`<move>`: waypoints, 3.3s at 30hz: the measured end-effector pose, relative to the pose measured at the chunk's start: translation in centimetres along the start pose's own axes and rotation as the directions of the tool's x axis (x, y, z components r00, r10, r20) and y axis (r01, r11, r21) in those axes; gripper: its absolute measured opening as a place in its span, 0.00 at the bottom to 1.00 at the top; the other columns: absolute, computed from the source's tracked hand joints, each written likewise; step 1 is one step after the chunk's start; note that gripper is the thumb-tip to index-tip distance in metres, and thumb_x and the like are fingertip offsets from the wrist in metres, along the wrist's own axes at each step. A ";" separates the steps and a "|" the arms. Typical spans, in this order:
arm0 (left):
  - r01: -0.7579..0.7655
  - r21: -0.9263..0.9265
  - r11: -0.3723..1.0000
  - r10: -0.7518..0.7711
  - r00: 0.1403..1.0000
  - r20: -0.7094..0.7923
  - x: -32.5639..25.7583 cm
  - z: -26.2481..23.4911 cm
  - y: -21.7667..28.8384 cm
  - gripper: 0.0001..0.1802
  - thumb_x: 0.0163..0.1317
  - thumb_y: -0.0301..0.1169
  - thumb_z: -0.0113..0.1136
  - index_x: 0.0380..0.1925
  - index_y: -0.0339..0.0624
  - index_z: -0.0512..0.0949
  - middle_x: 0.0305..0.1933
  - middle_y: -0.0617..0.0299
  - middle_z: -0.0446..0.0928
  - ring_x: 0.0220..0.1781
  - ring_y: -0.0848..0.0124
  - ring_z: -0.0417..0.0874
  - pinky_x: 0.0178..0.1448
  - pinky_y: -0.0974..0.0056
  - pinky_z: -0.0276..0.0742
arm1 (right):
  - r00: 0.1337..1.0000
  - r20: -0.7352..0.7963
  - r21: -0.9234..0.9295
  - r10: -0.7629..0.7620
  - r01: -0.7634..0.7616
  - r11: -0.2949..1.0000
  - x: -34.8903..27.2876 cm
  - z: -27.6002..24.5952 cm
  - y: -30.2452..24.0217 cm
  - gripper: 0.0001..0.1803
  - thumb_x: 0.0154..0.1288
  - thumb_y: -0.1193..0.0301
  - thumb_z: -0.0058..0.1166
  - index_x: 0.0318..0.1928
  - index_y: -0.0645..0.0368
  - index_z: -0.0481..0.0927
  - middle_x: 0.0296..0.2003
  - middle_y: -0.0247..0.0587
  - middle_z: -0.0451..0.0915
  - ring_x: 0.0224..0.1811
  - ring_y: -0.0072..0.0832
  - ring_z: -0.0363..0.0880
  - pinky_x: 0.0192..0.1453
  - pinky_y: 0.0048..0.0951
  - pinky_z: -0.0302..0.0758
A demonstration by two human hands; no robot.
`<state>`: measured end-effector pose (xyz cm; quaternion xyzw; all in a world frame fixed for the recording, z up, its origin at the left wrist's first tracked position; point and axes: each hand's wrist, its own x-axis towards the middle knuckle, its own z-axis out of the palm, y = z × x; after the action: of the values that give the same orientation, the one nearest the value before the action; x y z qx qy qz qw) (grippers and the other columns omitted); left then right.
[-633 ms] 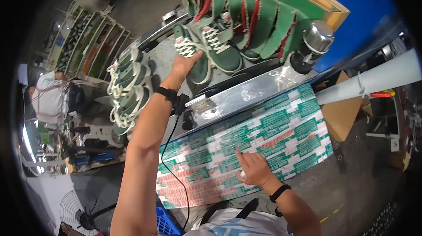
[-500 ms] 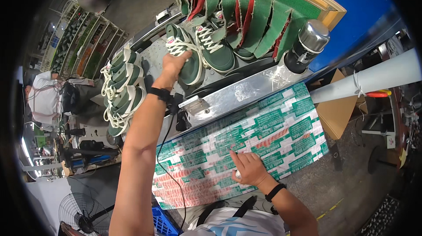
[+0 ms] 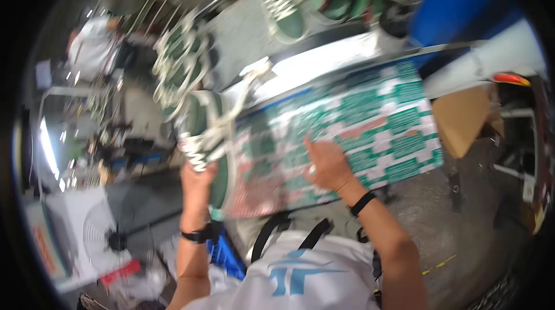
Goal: The worker is performing lacing and quality inspection on green and white sneakers in a shoe manufacturing facility.
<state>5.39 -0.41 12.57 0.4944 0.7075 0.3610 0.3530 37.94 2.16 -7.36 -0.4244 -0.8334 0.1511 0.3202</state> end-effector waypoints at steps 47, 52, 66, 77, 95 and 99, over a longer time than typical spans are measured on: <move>0.065 -0.387 0.920 0.051 0.958 0.282 -0.9 0.6 -15.4 0.39 0.75 0.39 0.81 0.81 0.50 0.74 0.68 0.58 0.83 0.69 0.67 0.83 0.72 0.59 0.85 | 0.895 0.394 0.359 -0.209 0.059 0.931 3.1 1.5 -23.2 0.40 0.58 0.63 0.71 0.68 0.75 0.80 0.50 0.59 0.84 0.53 0.56 0.86 0.59 0.53 0.83; -0.121 -0.117 0.986 0.150 0.945 0.290 0.6 -0.1 -16.1 0.40 0.73 0.54 0.80 0.78 0.49 0.77 0.69 0.56 0.85 0.69 0.60 0.85 0.73 0.53 0.84 | 0.795 0.591 0.354 -0.136 -0.104 0.930 3.5 -2.0 -22.5 0.39 0.59 0.65 0.70 0.69 0.72 0.80 0.50 0.58 0.85 0.53 0.55 0.86 0.58 0.51 0.83; -0.011 0.156 0.988 0.023 0.997 -0.076 -4.5 2.1 -13.1 0.31 0.70 0.53 0.73 0.65 0.47 0.84 0.58 0.45 0.91 0.59 0.46 0.92 0.64 0.48 0.86 | 0.729 0.617 0.606 -0.296 -0.201 0.770 1.0 -2.3 -25.0 0.36 0.58 0.69 0.67 0.69 0.68 0.82 0.45 0.53 0.84 0.47 0.50 0.87 0.54 0.48 0.84; 0.148 0.069 0.987 -0.153 0.986 0.070 -2.4 1.1 -13.7 0.37 0.65 0.57 0.77 0.60 0.37 0.86 0.53 0.41 0.91 0.55 0.47 0.94 0.62 0.48 0.87 | 0.744 0.598 0.445 -0.297 0.000 0.895 0.4 -5.5 -23.2 0.40 0.58 0.66 0.70 0.71 0.69 0.80 0.49 0.58 0.84 0.53 0.55 0.86 0.60 0.53 0.83; 0.149 -0.275 0.950 -0.156 0.988 -0.005 -3.6 3.6 -16.6 0.42 0.63 0.34 0.78 0.74 0.27 0.71 0.56 0.49 0.88 0.57 0.61 0.91 0.63 0.56 0.88 | 0.757 0.599 0.289 -0.260 0.098 0.952 -1.1 -6.1 -17.2 0.49 0.55 0.69 0.70 0.80 0.65 0.74 0.55 0.57 0.82 0.58 0.54 0.82 0.64 0.52 0.80; 0.193 -0.323 0.927 -0.197 0.980 0.019 -3.6 3.4 -15.8 0.44 0.63 0.33 0.78 0.75 0.27 0.69 0.55 0.49 0.88 0.55 0.62 0.91 0.61 0.56 0.88 | 0.741 0.636 0.313 -0.217 0.009 0.950 -3.4 -11.6 -16.4 0.48 0.55 0.69 0.68 0.79 0.65 0.75 0.54 0.56 0.81 0.57 0.54 0.82 0.63 0.51 0.80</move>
<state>2.21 -7.30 -2.16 0.3546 0.6869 0.4386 0.4584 37.10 -10.50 8.53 -0.2394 -0.8854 0.3921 0.0707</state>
